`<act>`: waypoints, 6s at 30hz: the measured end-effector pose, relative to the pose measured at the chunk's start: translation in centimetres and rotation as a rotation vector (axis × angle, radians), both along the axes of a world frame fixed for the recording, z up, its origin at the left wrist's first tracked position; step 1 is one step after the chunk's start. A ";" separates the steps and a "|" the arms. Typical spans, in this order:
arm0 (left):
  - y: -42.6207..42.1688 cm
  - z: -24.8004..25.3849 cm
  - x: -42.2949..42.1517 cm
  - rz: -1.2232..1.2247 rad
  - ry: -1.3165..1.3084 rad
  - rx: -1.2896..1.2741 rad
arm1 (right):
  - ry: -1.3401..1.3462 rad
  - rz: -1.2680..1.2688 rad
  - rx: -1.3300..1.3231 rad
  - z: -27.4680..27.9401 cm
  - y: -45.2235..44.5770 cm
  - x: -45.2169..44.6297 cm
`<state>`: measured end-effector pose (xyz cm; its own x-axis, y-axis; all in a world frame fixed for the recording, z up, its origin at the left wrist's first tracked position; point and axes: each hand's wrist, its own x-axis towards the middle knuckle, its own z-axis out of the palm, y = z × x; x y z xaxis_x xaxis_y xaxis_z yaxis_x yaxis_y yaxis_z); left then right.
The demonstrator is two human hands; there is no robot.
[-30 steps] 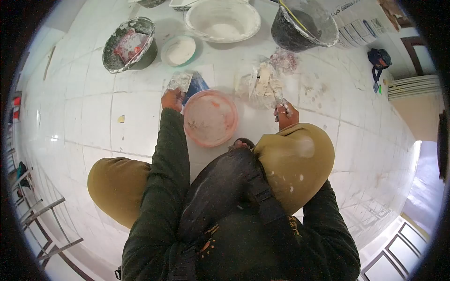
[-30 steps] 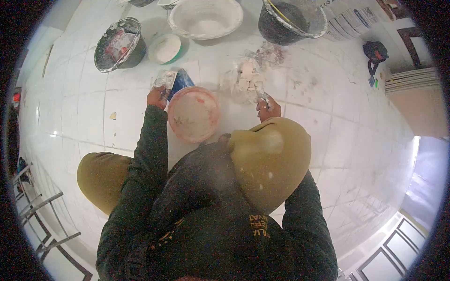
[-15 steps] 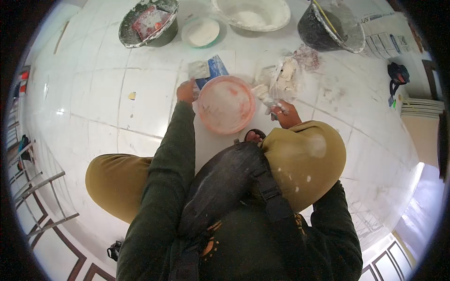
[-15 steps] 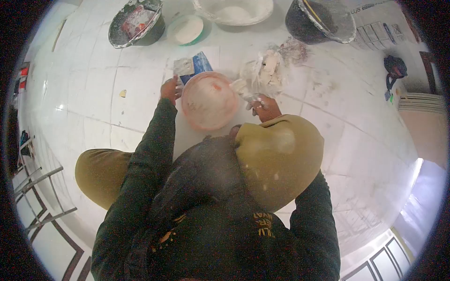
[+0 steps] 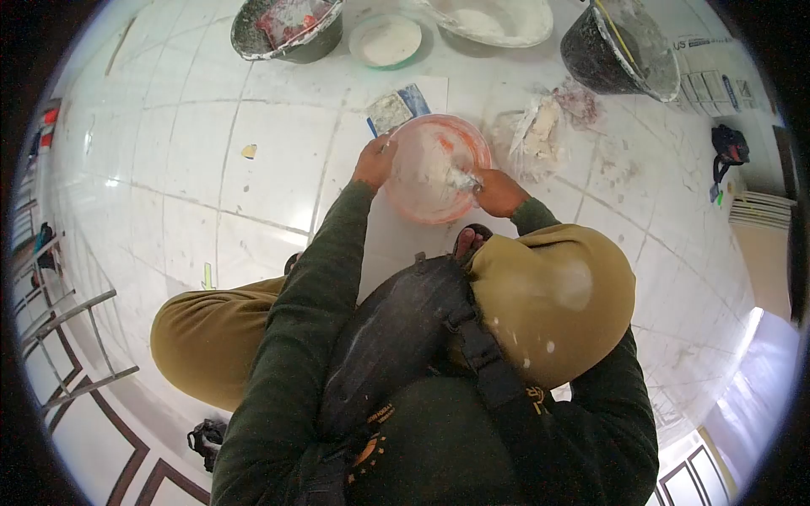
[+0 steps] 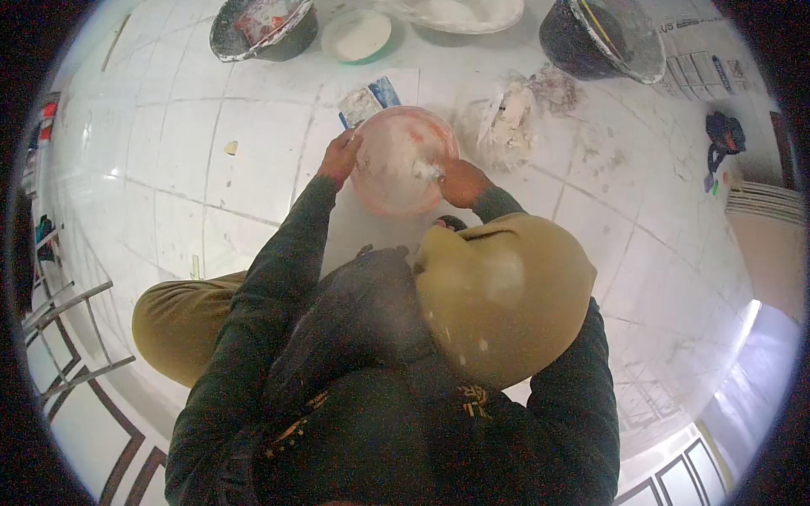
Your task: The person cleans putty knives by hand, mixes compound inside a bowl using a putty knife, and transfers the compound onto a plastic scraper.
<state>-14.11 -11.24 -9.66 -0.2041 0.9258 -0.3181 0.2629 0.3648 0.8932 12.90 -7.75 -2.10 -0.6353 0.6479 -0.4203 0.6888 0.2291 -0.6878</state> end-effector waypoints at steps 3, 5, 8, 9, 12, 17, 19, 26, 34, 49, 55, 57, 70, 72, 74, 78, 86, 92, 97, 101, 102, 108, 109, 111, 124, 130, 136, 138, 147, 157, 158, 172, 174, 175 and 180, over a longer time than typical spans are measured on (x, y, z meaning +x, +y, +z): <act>0.0 0.7 1.1 0.002 -0.017 -0.046 | -0.212 0.057 0.126 0.6 -0.9 -0.2; -0.1 2.3 2.0 -0.025 -0.038 -0.030 | -0.243 0.074 0.191 -0.5 -1.1 0.0; 0.0 3.2 3.3 0.047 -0.096 -0.017 | -0.272 0.083 0.207 -1.7 -1.9 0.1; 0.2 2.5 3.2 0.089 -0.113 -0.026 | -0.278 0.084 0.199 -1.8 -2.2 0.0; 0.4 0.9 3.1 0.189 -0.209 -0.087 | -0.116 0.067 0.180 -1.4 -3.0 -0.2; 0.4 0.8 2.3 0.127 -0.512 -0.152 | 0.021 0.018 0.159 -3.9 -3.7 -1.6; 0.3 2.5 2.5 0.192 -0.551 -0.223 | 0.016 -0.075 0.026 -4.3 -4.1 -2.3; 0.0 1.0 3.4 0.178 -0.427 -0.239 | 0.017 -0.057 0.069 -2.6 -5.1 -4.6; -0.4 2.1 4.5 0.121 -0.321 -0.290 | 0.106 -0.084 0.053 -2.2 -4.5 -5.1; 1.2 9.1 6.3 -0.273 -0.037 -0.070 | 0.353 -0.068 0.416 -4.4 -2.6 -2.7; 0.8 7.5 5.6 -0.105 -0.396 -0.172 | 0.440 -0.085 0.422 -3.8 -2.3 -2.1; 0.9 4.5 4.4 -0.060 -0.512 -0.207 | 0.482 -0.103 0.398 -3.9 -2.1 -1.9; 2.4 2.0 3.7 -0.117 0.220 -0.008 | 0.449 -0.362 0.266 2.6 -1.5 3.1; 2.8 1.8 4.3 -0.156 0.616 0.218 | 0.496 -0.524 0.269 3.0 -1.7 4.4; 3.5 3.5 6.0 -0.152 0.944 0.589 | 0.390 -0.619 0.340 3.8 -1.2 6.3; 6.2 9.7 13.6 -0.234 0.442 0.455 | 0.341 -0.687 0.494 4.8 0.2 8.8; 10.6 9.5 18.2 -0.296 0.448 0.285 | -0.089 -0.489 0.480 3.9 2.9 8.2; 8.6 9.8 17.7 -0.163 0.195 0.280 | -0.214 -0.356 0.418 5.0 3.6 6.5; 8.2 8.5 17.8 -0.218 0.006 0.353 | -0.024 -0.420 0.368 5.3 3.7 6.2; 8.2 9.2 18.3 -0.334 0.108 0.416 | 0.145 -0.601 0.115 6.5 2.8 5.4; 8.1 9.3 18.5 -0.326 0.097 0.429 | 0.211 -0.620 0.094 6.5 2.6 5.5; 8.6 8.2 18.1 -0.485 0.282 0.463 | 0.362 -0.607 0.092 4.8 2.1 6.3; 8.7 8.2 18.1 -0.523 0.330 0.454 | 0.370 -0.584 0.097 4.9 1.9 6.4; 8.8 7.9 18.3 -0.539 0.412 0.595 | 0.392 -0.581 0.088 5.1 1.7 6.5; 9.5 6.6 16.8 -0.194 0.368 0.428 | 0.272 -0.634 0.208 7.5 1.1 10.2; 10.2 7.4 17.7 -0.193 0.274 0.261 | 0.066 -0.478 0.337 6.6 2.1 9.3; 10.3 7.8 18.1 -0.063 0.139 0.130 | -0.025 -0.413 0.438 6.3 2.2 10.4; 10.5 7.5 18.2 -0.032 0.166 0.162 | -0.063 -0.376 0.460 6.3 2.3 10.7; 12.3 9.3 18.9 -0.078 0.400 0.519 | 0.068 -0.462 0.439 9.2 2.9 12.6; 14.9 12.3 21.1 -0.664 0.778 0.002 | 0.499 -0.868 0.304 2.9 6.6 14.4; 15.3 11.7 20.9 -0.655 0.733 0.017 | 0.506 -0.885 0.239 2.2 7.5 14.6; 17.6 7.1 19.4 -0.816 0.635 0.062 | -0.087 -0.715 0.332 1.9 13.3 10.6; 17.4 6.7 19.0 -0.695 0.624 0.221 | 0.126 -0.703 0.513 0.1 11.8 11.5; 17.3 6.6 18.8 -0.634 0.620 0.300 | 0.235 -0.693 0.602 0.0 10.9 11.6; 16.2 7.4 18.4 -0.378 0.441 0.393 | 0.319 -0.700 0.419 1.1 7.5 12.0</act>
<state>4.27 4.98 -2.28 0.1217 0.9882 0.0934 0.6765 -0.1515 0.7207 24.89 -0.21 -1.04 -0.0804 0.9943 0.0698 0.5546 0.1028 -0.8257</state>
